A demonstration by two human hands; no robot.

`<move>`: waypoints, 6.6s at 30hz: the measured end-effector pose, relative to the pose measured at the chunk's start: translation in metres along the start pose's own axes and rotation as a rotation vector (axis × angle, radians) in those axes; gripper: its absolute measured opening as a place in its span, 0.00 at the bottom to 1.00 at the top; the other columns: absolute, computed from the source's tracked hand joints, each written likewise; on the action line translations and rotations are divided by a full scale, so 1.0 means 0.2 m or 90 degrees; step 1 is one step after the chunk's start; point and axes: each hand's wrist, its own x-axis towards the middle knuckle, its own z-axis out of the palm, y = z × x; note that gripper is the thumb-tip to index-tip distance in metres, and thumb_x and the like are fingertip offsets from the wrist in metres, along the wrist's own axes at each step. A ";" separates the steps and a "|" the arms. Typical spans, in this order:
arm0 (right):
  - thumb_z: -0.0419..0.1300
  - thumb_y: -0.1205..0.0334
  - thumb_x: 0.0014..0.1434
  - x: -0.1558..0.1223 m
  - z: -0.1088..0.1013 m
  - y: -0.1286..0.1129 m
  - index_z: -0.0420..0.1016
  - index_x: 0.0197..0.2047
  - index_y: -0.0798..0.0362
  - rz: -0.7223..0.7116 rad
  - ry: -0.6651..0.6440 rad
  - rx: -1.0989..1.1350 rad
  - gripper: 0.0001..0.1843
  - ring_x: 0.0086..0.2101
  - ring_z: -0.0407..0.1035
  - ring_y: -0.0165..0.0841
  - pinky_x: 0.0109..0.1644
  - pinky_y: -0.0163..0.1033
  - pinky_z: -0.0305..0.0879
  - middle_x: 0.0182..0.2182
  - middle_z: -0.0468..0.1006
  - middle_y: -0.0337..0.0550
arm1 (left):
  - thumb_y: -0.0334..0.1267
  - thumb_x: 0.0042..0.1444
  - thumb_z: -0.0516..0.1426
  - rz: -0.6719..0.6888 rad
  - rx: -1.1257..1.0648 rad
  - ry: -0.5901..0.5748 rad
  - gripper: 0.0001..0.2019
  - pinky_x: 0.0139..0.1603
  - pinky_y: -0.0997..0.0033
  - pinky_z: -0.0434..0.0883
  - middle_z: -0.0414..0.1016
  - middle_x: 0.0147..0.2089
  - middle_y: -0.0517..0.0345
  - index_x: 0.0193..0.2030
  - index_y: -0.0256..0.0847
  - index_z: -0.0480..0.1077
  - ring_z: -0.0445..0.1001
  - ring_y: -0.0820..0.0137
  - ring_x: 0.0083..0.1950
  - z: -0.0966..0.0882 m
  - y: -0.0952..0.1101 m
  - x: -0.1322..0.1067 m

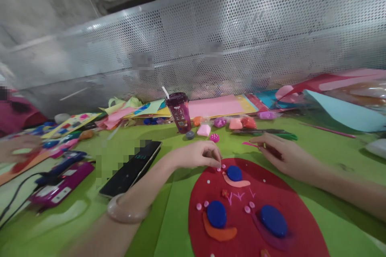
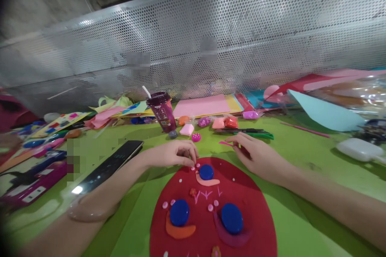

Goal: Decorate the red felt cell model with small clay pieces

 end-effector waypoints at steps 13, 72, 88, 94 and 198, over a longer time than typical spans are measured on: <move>0.45 0.61 0.62 0.00 0.00 0.00 0.68 0.45 0.52 -0.022 -0.004 -0.010 0.14 0.28 0.70 0.34 0.28 0.37 0.66 0.34 0.75 0.46 | 0.40 0.48 0.63 0.012 0.033 0.021 0.09 0.30 0.75 0.62 0.69 0.36 0.59 0.32 0.38 0.72 0.65 0.75 0.32 0.00 0.02 0.00; 0.49 0.71 0.62 -0.06 -0.08 -0.08 0.63 0.52 0.54 -0.340 0.138 -0.144 0.16 0.34 0.71 0.33 0.36 0.37 0.68 0.34 0.77 0.45 | 0.42 0.60 0.50 0.019 0.113 0.207 0.21 0.18 0.73 0.47 0.50 0.13 0.67 0.21 0.36 0.73 0.47 0.79 0.16 0.14 0.25 -0.07; 0.42 0.69 0.65 -0.07 -0.11 -0.24 0.73 0.39 0.56 -0.444 -0.051 -0.097 0.18 0.31 0.65 0.33 0.31 0.38 0.63 0.33 0.76 0.47 | 0.45 0.61 0.49 -0.007 0.168 0.055 0.20 0.18 0.71 0.44 0.41 0.13 0.69 0.30 0.38 0.79 0.42 0.78 0.16 0.14 0.22 -0.07; 0.39 0.69 0.66 -0.08 -0.09 -0.24 0.73 0.39 0.56 -0.427 -0.071 -0.100 0.20 0.34 0.65 0.34 0.33 0.39 0.64 0.34 0.76 0.47 | 0.43 0.61 0.50 -0.006 0.179 0.063 0.19 0.18 0.71 0.45 0.41 0.13 0.69 0.29 0.38 0.79 0.42 0.78 0.16 0.14 0.22 -0.07; 0.45 0.70 0.64 -0.07 -0.06 -0.17 0.72 0.45 0.56 -0.370 0.054 -0.059 0.15 0.37 0.69 0.34 0.38 0.39 0.69 0.36 0.76 0.47 | 0.39 0.53 0.58 -0.048 -0.091 0.241 0.07 0.22 0.80 0.62 0.64 0.30 0.64 0.32 0.40 0.65 0.63 0.78 0.26 -0.14 0.24 -0.21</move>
